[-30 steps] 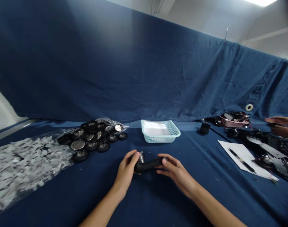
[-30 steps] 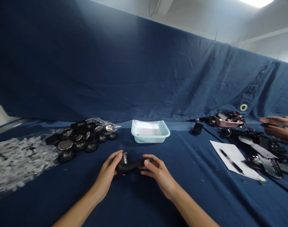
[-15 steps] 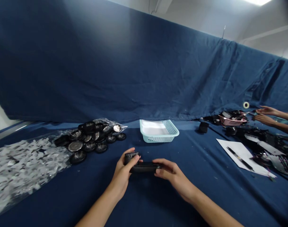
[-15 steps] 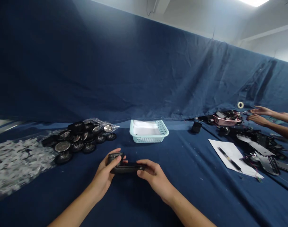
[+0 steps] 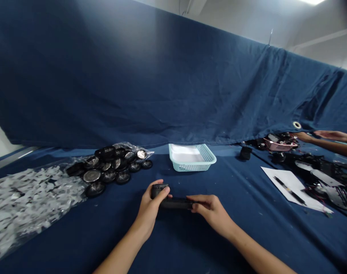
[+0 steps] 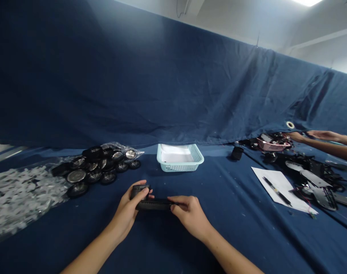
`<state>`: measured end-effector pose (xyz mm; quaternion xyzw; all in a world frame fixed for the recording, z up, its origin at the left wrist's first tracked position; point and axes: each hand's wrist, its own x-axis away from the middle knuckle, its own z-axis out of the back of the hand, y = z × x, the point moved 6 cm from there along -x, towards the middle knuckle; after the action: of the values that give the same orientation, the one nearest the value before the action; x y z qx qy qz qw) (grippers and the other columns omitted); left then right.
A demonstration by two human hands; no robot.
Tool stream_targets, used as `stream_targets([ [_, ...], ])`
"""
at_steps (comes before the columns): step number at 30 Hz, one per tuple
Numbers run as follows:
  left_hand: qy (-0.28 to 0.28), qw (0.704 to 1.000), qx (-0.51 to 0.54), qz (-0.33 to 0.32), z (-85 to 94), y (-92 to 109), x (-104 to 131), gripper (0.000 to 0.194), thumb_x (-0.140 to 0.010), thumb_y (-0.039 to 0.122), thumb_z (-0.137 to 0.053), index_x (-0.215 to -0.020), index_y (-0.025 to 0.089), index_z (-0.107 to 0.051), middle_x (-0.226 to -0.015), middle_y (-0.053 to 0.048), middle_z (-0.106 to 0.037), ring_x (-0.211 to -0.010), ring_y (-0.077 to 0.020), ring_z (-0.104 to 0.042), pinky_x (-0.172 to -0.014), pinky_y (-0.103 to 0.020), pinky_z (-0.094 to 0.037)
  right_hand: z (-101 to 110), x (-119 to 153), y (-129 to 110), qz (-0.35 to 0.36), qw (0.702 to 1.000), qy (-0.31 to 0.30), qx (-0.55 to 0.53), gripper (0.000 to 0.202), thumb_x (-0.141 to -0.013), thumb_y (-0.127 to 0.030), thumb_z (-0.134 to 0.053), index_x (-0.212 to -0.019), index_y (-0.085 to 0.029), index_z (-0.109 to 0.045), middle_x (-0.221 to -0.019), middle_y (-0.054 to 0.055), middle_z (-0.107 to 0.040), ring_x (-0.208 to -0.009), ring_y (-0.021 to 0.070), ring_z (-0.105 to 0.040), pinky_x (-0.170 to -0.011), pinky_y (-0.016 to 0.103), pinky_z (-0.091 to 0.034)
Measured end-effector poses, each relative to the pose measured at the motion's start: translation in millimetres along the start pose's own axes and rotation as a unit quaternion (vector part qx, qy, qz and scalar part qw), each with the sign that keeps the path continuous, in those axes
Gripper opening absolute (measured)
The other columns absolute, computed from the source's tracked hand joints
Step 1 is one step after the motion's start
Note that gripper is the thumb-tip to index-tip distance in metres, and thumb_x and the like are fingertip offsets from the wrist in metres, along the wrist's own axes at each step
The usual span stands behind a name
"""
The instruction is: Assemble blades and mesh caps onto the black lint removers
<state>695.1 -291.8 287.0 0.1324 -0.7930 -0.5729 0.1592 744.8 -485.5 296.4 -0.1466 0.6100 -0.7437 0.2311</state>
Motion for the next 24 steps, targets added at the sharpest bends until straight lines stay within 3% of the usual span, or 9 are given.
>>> stream_targets([
  [8,-0.072,0.997,-0.037,-0.012,-2.2,4.0,-2.2,0.078,-0.060,0.027,-0.084,-0.130,0.020,-0.050,-0.117,-0.010,-0.066,-0.105,-0.0229,-0.064,-0.095,-0.034,-0.046,4.7,-4.7,3.5,-0.039,0.997,0.018,-0.056,0.030,-0.067,-0.018,-0.068,-0.096,-0.019,-0.076,-0.117,0.008,-0.068,-0.101,0.0280,-0.064,-0.088,0.041,-0.050],
  [13,-0.051,0.961,-0.237,-0.129,-6.2,16.0,4.5,0.063,-0.061,0.030,-0.080,-0.120,0.022,-0.058,-0.110,-0.007,-0.068,-0.102,-0.0263,-0.063,-0.095,-0.040,-0.046,13.3,-9.1,9.3,-0.030,0.998,0.050,-0.039,0.044,-0.064,-0.011,-0.064,-0.107,-0.020,-0.070,-0.097,0.005,-0.073,-0.089,0.0244,-0.066,-0.077,0.037,-0.052],
  [18,-0.030,0.908,-0.333,-0.254,-12.7,25.2,13.5,0.061,-0.058,0.026,-0.083,-0.116,0.027,-0.062,-0.123,-0.007,-0.061,-0.115,-0.0286,-0.056,-0.103,-0.041,-0.039,22.3,-13.3,13.2,-0.001,0.994,0.105,-0.026,0.051,-0.059,-0.005,-0.063,-0.108,-0.020,-0.068,-0.104,0.005,-0.071,-0.092,0.0235,-0.065,-0.084,0.039,-0.050],
  [24,-0.092,0.917,-0.328,-0.208,-20.3,18.6,17.9,0.087,-0.050,0.038,-0.089,-0.129,0.030,-0.052,-0.127,-0.007,-0.057,-0.115,-0.0305,-0.055,-0.098,-0.042,-0.043,27.9,-14.4,7.2,0.031,0.993,0.113,-0.015,0.033,-0.064,-0.011,-0.065,-0.096,-0.019,-0.068,-0.091,0.004,-0.071,-0.089,0.0230,-0.064,-0.081,0.037,-0.050],
])
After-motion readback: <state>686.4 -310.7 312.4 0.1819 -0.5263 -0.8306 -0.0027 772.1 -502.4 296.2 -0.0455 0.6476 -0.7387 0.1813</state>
